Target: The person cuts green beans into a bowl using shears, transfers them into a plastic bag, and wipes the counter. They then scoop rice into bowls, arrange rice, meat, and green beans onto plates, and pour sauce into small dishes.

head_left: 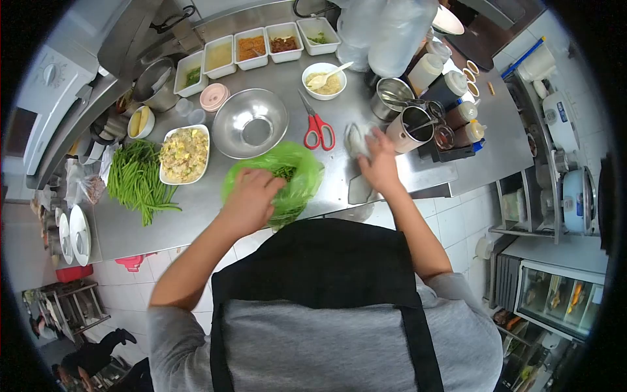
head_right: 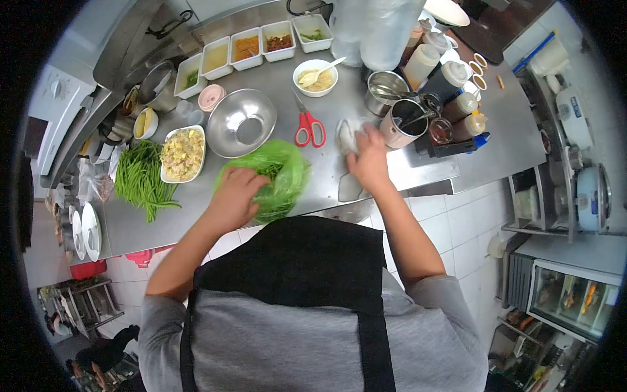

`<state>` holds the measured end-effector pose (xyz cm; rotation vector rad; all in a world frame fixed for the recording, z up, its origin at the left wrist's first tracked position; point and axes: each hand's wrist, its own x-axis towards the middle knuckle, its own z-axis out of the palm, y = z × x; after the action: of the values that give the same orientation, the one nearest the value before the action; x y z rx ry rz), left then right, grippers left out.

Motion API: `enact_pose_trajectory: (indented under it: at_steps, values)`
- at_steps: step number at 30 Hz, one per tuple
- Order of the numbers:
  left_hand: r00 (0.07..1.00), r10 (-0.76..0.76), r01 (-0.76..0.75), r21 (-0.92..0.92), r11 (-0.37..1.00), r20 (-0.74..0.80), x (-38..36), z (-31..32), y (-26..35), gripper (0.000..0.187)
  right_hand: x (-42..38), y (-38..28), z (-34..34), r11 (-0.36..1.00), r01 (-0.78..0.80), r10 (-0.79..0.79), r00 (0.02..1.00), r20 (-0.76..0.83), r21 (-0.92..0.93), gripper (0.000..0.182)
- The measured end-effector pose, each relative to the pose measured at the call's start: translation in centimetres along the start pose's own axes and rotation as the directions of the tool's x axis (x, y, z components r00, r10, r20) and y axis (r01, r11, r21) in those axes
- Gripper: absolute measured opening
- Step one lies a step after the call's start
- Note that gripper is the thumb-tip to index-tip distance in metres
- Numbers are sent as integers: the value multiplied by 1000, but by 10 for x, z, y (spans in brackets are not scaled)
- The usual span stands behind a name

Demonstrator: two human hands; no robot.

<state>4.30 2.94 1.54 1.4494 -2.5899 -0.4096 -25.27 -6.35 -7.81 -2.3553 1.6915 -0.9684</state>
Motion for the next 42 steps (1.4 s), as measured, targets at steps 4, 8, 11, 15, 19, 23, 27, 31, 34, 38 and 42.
enact_pose_trajectory:
  at_steps: [4,8,11,15,19,23,27,31,34,38,42]
  values:
    - [801,-405,364,-178,914,-441,-37,21,1,52,-13,-12,3,918,-200,140,971,194,342,40]
    - [576,-817,235,-961,148,15,-69,40,-5,52,-29,-34,-75,873,-174,299,930,-216,456,45]
    - [581,-780,326,-944,-39,233,-69,20,-6,52,-54,6,-94,933,-189,253,950,-185,305,45]
    - [756,-655,403,-784,472,-5,-44,60,-40,47,-88,44,-26,974,-124,126,992,-5,-188,52]
    - [760,-650,266,-924,276,24,-50,44,-11,59,-70,15,-3,961,-113,101,993,-61,-252,57]
    - [692,-706,131,-936,327,-150,-82,1,40,72,-53,-15,14,993,-115,116,990,85,-24,53]
    - [590,-765,-81,-962,261,-257,-100,-40,95,81,-39,-44,19,879,-91,37,992,123,467,44]
    - [525,-777,-147,-936,321,-349,-130,-71,142,86,-20,-23,-25,668,-94,87,995,48,738,37]
    - [426,-849,-102,-949,299,-313,-154,-64,164,89,-26,12,-57,738,-103,91,994,52,667,41]
    - [249,-956,14,-986,164,-155,-171,-6,170,88,-47,61,-13,941,166,-186,982,42,294,48]
    - [167,-983,95,-991,96,-79,-183,72,161,86,-52,-2,18,930,294,-333,928,165,221,56]
